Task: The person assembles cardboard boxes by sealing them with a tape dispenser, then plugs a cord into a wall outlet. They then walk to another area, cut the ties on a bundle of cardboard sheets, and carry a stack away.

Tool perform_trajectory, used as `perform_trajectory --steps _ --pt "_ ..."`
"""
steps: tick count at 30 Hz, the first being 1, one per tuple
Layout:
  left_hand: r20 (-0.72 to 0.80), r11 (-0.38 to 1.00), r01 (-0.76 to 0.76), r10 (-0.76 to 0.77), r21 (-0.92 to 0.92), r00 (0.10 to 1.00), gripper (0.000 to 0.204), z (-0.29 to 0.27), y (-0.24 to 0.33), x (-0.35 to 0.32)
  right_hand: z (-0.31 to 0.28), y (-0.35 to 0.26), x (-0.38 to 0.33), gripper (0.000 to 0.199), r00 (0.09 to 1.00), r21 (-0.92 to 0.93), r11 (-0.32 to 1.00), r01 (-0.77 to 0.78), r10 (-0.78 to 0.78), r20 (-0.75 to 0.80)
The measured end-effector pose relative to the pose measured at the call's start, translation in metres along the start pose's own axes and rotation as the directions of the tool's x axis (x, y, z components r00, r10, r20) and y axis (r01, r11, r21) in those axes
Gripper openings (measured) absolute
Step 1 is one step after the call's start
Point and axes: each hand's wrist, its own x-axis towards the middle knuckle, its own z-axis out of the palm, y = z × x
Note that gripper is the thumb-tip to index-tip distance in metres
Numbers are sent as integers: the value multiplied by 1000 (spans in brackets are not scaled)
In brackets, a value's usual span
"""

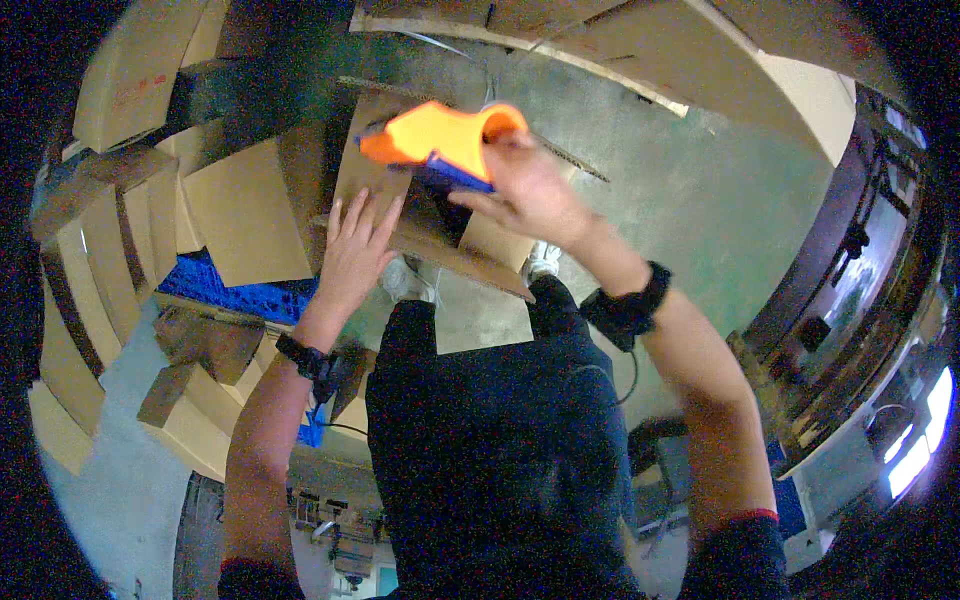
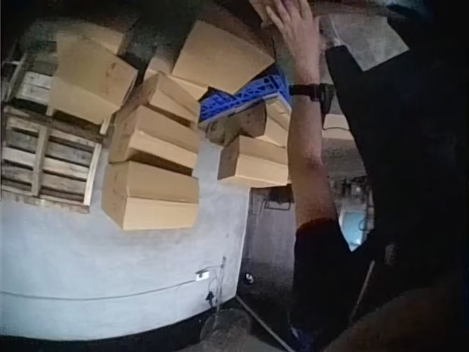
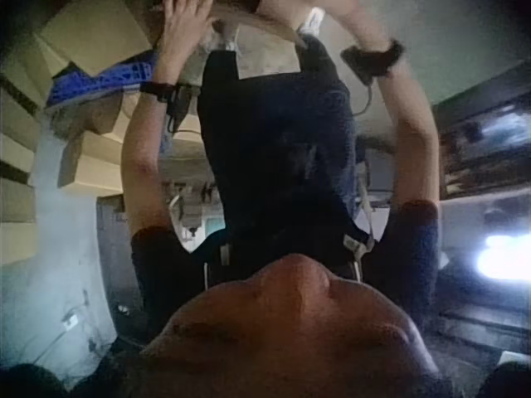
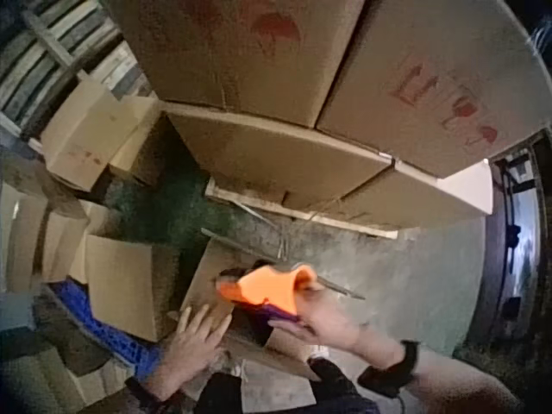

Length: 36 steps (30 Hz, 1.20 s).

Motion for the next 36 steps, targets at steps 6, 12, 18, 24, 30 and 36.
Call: perform_trajectory --steps 6,12,18,24,30,36 --pt "-205 950 310 -310 -38 928 107 18 -7 69 -63 47 34 43 893 74 890 -450 445 71" --pt "-23 460 796 -871 -394 491 134 58 10 66 60 23 -29 36 870 219 883 -416 456 -189" --pt "-324 831 496 -556 -253 766 104 58 20 64 103 29 -51 37 887 -71 930 -360 318 -336" --pt "-118 985 153 -161 -77 980 85 55 13 67 40 10 -38 34 698 660 374 -651 637 328" --pt "-96 986 159 -163 -48 982 86 58 16 85 27 31 -84 48 559 378 411 -829 602 570" --pt "-287 547 -6 -430 -837 856 51 53 3 67 54 32 -117 53 644 357 537 -765 617 452"
